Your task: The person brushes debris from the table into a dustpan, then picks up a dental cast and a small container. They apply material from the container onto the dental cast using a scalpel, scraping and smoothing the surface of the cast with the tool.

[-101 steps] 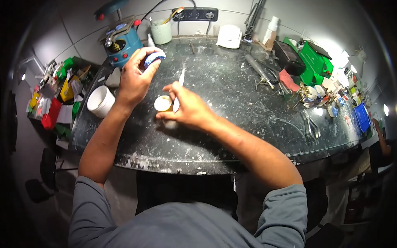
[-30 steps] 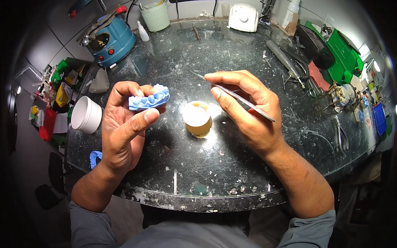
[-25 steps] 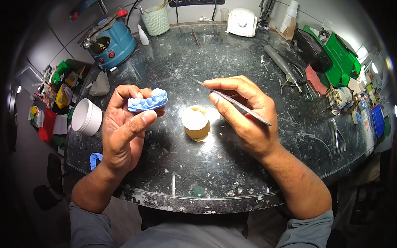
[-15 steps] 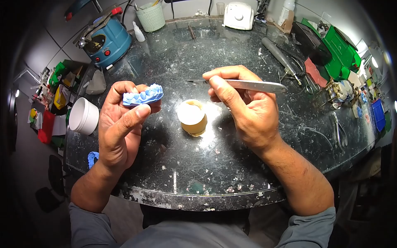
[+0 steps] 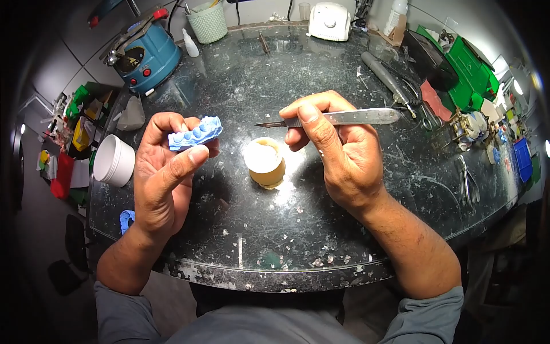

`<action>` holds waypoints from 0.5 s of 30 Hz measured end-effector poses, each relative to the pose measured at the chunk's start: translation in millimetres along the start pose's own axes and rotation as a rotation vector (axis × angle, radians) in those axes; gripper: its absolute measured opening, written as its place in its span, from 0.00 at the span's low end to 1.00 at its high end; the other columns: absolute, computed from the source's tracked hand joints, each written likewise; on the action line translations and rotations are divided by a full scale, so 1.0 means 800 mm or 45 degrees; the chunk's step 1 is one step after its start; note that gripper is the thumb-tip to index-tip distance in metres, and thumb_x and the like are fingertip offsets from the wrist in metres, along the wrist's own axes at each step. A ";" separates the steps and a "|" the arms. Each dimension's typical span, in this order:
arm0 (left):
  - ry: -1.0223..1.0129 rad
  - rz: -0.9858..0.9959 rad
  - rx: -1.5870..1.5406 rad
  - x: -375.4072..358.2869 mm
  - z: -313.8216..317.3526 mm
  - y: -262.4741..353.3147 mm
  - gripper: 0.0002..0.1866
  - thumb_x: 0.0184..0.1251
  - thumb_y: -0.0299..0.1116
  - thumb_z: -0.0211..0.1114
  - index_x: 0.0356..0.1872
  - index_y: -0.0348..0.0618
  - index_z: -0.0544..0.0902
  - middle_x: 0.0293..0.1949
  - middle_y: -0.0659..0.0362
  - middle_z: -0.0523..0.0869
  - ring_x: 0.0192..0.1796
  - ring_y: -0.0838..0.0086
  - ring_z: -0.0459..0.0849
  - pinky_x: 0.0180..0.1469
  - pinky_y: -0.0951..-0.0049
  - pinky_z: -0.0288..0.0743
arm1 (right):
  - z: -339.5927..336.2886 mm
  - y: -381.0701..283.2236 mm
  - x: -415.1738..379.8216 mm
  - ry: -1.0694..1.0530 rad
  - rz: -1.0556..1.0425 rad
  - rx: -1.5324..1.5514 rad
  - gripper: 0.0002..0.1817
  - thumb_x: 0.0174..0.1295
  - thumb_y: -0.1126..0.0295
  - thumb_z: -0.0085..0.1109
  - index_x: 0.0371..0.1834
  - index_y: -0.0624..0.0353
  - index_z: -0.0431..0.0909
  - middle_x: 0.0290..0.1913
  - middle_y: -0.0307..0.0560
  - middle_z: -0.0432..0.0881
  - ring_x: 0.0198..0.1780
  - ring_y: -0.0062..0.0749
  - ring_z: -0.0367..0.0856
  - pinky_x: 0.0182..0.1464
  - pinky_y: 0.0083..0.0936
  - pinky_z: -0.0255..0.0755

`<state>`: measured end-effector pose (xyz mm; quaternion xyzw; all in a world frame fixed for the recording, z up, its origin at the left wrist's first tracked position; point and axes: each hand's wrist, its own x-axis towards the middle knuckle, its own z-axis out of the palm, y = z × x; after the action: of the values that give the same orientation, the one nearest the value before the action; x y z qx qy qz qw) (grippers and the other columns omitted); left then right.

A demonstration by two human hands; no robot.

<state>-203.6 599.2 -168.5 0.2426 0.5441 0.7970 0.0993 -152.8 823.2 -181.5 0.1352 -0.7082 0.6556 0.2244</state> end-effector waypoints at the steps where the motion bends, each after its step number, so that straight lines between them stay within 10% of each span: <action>1: 0.004 -0.013 -0.013 0.000 0.001 0.001 0.20 0.58 0.23 0.68 0.48 0.44 0.69 0.45 0.56 0.78 0.48 0.72 0.81 0.57 0.68 0.74 | -0.001 -0.001 0.001 -0.003 -0.013 -0.019 0.14 0.75 0.64 0.48 0.45 0.64 0.78 0.34 0.40 0.80 0.37 0.17 0.79 0.42 0.16 0.74; 15: -0.011 -0.171 -0.209 0.003 -0.004 0.005 0.22 0.63 0.31 0.64 0.55 0.40 0.67 0.46 0.53 0.80 0.50 0.71 0.82 0.60 0.68 0.73 | -0.001 -0.002 0.000 -0.022 -0.002 -0.031 0.14 0.75 0.65 0.48 0.46 0.64 0.79 0.34 0.40 0.80 0.38 0.17 0.79 0.42 0.16 0.73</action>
<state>-207.3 595.8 -164.9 0.2002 0.4916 0.8294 0.1745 -151.9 823.9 -180.0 0.1385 -0.7180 0.6456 0.2204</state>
